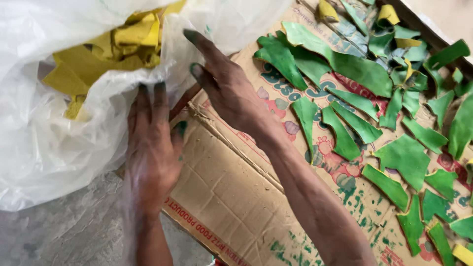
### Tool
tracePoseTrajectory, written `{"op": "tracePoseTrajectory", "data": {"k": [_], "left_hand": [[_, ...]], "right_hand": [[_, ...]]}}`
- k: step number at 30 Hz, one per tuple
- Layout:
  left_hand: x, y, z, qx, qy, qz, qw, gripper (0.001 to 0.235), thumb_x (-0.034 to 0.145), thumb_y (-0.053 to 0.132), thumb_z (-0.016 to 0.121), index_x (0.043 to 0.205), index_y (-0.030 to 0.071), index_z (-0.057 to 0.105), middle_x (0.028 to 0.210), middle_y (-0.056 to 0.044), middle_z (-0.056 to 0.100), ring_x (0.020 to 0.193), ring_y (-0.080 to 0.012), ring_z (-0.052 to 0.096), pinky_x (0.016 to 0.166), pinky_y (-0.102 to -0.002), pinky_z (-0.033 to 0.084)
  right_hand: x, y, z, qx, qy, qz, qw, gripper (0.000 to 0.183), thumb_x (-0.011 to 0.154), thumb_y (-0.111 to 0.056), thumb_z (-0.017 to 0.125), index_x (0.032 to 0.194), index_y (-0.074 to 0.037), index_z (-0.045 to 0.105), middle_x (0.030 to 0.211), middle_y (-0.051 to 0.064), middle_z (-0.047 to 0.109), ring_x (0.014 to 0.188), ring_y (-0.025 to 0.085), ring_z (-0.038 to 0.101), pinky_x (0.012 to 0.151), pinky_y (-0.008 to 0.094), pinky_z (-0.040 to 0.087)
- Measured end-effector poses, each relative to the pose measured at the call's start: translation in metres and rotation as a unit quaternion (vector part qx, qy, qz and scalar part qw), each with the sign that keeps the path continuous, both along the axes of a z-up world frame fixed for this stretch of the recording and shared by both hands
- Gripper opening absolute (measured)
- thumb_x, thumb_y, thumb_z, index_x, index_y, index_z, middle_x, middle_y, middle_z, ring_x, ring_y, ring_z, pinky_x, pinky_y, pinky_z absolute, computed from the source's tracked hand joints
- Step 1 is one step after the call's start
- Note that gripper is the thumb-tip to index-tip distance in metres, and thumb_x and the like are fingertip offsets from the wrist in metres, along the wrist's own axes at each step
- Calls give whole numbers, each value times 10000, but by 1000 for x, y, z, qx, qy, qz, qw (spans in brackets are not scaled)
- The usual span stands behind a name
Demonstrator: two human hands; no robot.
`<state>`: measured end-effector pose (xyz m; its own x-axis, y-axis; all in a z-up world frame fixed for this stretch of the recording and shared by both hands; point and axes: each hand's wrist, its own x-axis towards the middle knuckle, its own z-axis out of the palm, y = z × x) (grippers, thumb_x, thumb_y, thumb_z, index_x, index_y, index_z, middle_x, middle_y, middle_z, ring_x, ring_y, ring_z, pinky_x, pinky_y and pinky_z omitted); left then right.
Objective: The person repeatedly picks up yellow foam cutouts and applies green paint to their surfaces using a small cloth. Painted pieces are placed on a cardboard surface, and the person occasionally gathers and repositions them.
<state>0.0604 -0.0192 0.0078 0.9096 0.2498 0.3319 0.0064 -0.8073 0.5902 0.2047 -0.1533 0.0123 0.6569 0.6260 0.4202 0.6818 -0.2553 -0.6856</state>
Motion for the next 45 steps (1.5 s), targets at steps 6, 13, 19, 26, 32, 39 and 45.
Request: {"op": "tracePoseTrajectory", "data": {"k": [6, 13, 19, 26, 32, 39, 45], "left_hand": [[-24, -18, 10, 3, 27, 6, 1000, 721, 921, 83, 641, 1571, 40, 333, 1562, -286, 384, 1416, -482, 386, 1136, -538, 358], [-32, -86, -2, 16, 6, -23, 1000, 682, 949, 196, 698, 1549, 72, 397, 1474, -312, 414, 1367, -483, 427, 1101, -526, 392], [-56, -147, -4, -132, -50, -252, 957, 756, 859, -60, 641, 1557, 35, 367, 1529, -325, 405, 1394, -497, 456, 1098, -500, 440], [-40, -223, -26, -160, -120, -292, 935, 690, 901, -34, 618, 1517, -89, 311, 1439, -314, 433, 1270, -503, 501, 1058, -537, 437], [-41, -243, -59, -77, -183, -357, 913, 649, 861, 23, 640, 1465, 15, 403, 1367, -242, 478, 1233, -454, 514, 1061, -550, 430], [-29, -244, -57, -110, -156, -363, 912, 652, 895, 66, 670, 1493, 30, 411, 1380, -243, 467, 1235, -435, 525, 1052, -543, 453], [-27, -244, -55, -110, -136, -365, 915, 678, 830, 62, 692, 1452, 21, 428, 1352, -246, 475, 1221, -460, 525, 1011, -549, 451]], "right_hand": [[-49, -70, 28, -19, 3, -92, 996, 312, 1128, -135, 529, 1429, -69, 575, 1389, 136, 674, 1165, 261, 697, 1000, 361, 571], [-133, -121, 20, -23, -14, -155, 987, 341, 1042, -66, 560, 1379, -14, 553, 1437, 185, 578, 1242, 348, 616, 994, 378, 530], [-173, -163, 8, -26, -27, -277, 960, 372, 993, 15, 607, 1362, -29, 588, 1404, 158, 612, 1249, 347, 642, 1043, 395, 517], [-189, -227, -18, 4, -40, -454, 890, 125, 982, -40, 692, 1102, -70, 706, 908, 101, 686, 765, 241, 672, 689, 339, 523], [-196, -247, -54, 89, -93, -460, 878, 41, 1031, -50, 638, 1067, -30, 641, 920, 120, 635, 794, 257, 618, 716, 360, 493], [-176, -247, -65, 103, -98, -452, 880, 52, 1056, -67, 590, 1025, -27, 604, 893, 116, 590, 797, 261, 581, 722, 374, 472], [-176, -246, -55, 92, -115, -432, 890, 48, 1036, -53, 556, 1062, -21, 580, 944, 135, 583, 845, 284, 577, 750, 396, 478]]}}
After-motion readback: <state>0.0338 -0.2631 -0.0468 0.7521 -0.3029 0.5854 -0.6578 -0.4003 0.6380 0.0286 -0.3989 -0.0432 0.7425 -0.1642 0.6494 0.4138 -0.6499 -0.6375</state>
